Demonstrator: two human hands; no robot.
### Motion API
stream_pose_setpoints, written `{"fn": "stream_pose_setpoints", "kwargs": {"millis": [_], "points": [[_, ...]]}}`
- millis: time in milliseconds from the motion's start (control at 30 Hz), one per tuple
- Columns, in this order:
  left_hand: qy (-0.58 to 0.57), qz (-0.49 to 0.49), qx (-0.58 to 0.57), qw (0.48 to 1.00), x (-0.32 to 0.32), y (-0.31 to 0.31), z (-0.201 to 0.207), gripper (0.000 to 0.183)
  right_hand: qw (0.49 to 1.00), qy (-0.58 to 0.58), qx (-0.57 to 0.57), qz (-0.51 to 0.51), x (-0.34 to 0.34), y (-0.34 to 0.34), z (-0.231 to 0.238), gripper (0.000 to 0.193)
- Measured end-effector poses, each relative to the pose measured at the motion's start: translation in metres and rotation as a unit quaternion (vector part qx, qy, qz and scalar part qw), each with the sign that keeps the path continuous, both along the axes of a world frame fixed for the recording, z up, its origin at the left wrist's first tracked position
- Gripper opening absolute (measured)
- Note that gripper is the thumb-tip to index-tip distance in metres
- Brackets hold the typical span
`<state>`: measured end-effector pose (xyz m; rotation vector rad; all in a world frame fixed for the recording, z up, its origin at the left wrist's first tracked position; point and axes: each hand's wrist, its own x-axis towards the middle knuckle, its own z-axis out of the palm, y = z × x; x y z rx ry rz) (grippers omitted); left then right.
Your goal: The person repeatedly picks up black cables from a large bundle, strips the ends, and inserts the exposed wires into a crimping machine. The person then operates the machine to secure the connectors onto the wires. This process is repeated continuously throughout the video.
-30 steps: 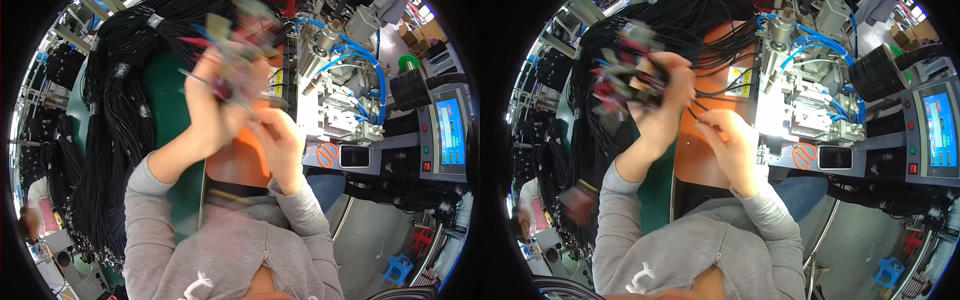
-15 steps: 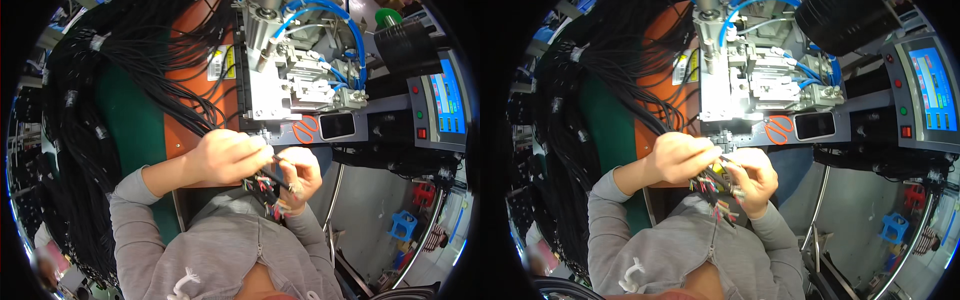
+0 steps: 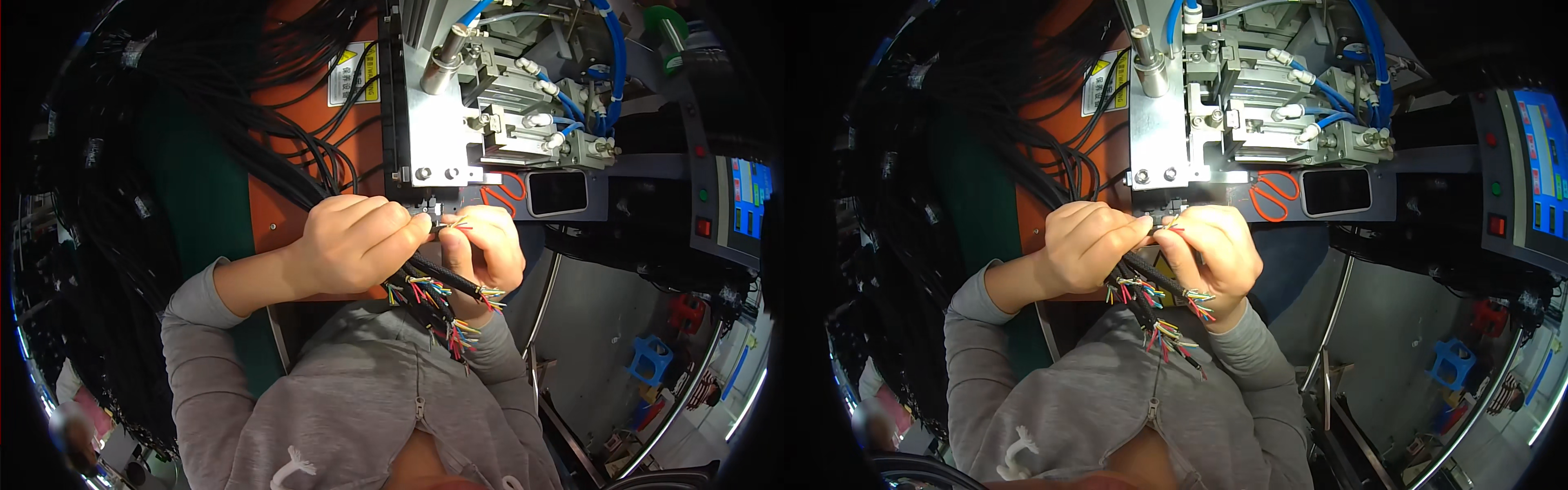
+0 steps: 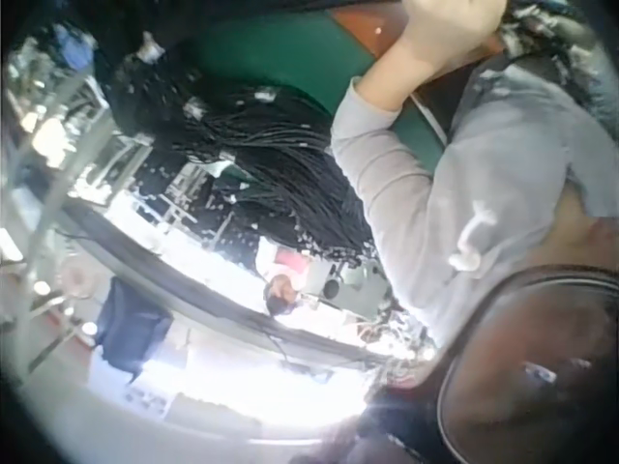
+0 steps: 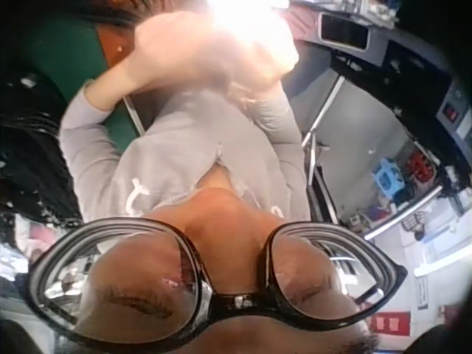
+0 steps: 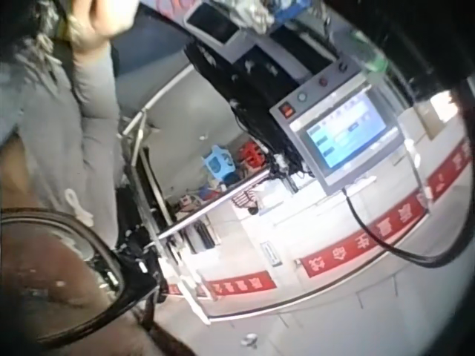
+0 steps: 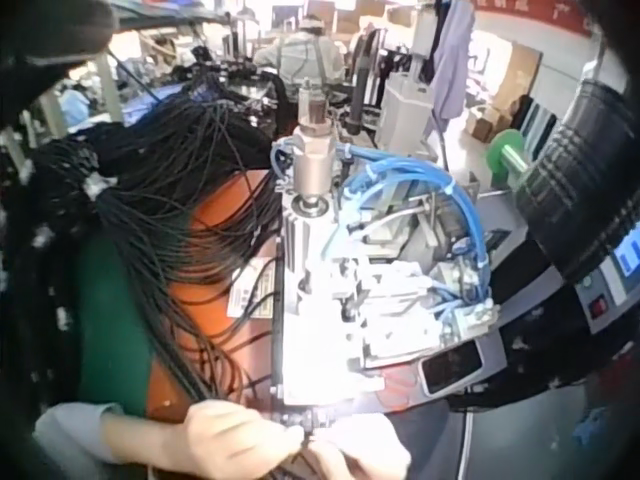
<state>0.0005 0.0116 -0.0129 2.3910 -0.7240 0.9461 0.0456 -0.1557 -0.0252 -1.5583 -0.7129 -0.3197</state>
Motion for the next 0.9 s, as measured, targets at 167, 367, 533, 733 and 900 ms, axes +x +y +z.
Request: {"fn": "stream_pose_setpoints", "kwargs": {"millis": [167, 367, 533, 733, 900], "points": [[0.056, 0.006, 0.018, 0.998, 0.0, -0.005, 0.003, 0.02, 0.978, 0.203, 0.043, 0.001, 0.003, -0.006, 0.0, 0.016], [0.07, 0.023, 0.058, 0.996, -0.003, -0.007, 0.003, 0.011, 0.983, 0.074, -0.167, -0.009, 0.005, -0.013, 0.012, 0.013], [0.064, 0.013, 0.049, 0.997, -0.003, -0.01, -0.001, 0.02, 0.923, 0.346, -0.079, 0.149, 0.015, -0.035, 0.0, 0.009], [0.073, 0.024, 0.063, 0.995, -0.002, -0.015, -0.01, 0.027, 0.975, 0.141, -0.171, -0.004, 0.012, -0.022, -0.007, 0.006], [0.125, 0.056, 0.128, 0.982, -0.002, -0.017, -0.011, 0.027, 0.963, 0.091, -0.253, -0.033, 0.011, -0.012, -0.009, 0.005]]}}
